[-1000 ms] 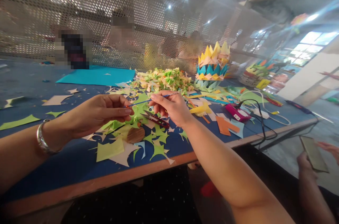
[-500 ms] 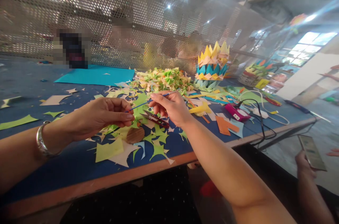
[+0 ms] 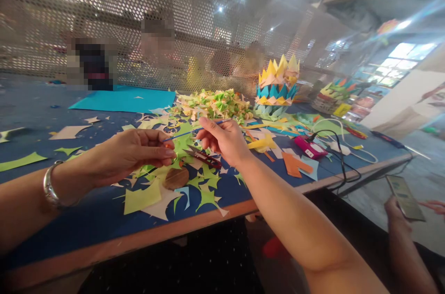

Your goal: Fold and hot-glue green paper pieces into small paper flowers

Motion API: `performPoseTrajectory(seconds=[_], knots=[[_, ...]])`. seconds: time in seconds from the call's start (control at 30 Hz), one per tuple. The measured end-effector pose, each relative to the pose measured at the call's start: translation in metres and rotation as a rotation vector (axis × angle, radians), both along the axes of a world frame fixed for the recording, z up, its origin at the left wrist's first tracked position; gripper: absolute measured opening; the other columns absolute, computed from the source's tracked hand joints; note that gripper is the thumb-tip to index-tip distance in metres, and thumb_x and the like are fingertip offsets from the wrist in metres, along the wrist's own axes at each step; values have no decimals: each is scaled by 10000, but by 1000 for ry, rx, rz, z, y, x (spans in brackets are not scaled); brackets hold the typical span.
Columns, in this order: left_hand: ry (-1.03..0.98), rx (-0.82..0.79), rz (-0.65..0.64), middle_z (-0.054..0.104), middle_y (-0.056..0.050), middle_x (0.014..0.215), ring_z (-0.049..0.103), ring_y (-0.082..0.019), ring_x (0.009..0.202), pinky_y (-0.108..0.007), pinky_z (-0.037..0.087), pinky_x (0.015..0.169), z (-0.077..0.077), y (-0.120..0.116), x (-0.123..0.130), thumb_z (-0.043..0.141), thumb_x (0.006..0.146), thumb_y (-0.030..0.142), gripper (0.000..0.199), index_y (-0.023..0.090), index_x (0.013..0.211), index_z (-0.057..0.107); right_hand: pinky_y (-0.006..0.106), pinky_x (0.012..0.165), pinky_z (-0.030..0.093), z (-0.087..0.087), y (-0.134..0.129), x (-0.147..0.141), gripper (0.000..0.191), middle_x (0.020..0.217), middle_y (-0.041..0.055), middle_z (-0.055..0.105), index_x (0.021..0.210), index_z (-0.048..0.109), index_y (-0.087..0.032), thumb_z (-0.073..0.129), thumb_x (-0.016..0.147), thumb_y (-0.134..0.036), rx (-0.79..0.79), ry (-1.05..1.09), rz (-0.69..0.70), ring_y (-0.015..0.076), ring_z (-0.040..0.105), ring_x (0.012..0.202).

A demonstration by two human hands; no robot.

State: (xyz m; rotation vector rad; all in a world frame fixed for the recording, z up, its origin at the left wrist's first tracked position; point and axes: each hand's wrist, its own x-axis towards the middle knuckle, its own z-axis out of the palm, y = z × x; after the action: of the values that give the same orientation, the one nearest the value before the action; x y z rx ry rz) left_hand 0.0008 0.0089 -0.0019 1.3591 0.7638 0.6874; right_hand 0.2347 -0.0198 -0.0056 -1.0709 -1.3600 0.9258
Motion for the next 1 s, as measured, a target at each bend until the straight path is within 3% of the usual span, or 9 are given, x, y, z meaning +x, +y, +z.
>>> performPoseTrajectory(seconds=[0.3, 1.0], knots=[[-34, -181, 133, 773, -4, 716, 720, -120, 686, -177, 629, 681, 3, 10, -2, 963, 678, 116, 222, 196, 684, 756, 265, 357, 283, -2, 1, 1, 502, 520, 26, 663, 619, 782, -231, 822, 812, -693, 46, 24, -8, 93, 483, 406], [-90, 15, 42, 793, 8, 685, 762, -155, 671, -205, 594, 626, -8, -3, 4, 968, 650, 250, 291, 223, 798, 719, 248, 365, 293, -2, 0, -1, 517, 491, 7, 654, 610, 784, -225, 846, 789, -706, 31, 21, 57, 69, 457, 381]])
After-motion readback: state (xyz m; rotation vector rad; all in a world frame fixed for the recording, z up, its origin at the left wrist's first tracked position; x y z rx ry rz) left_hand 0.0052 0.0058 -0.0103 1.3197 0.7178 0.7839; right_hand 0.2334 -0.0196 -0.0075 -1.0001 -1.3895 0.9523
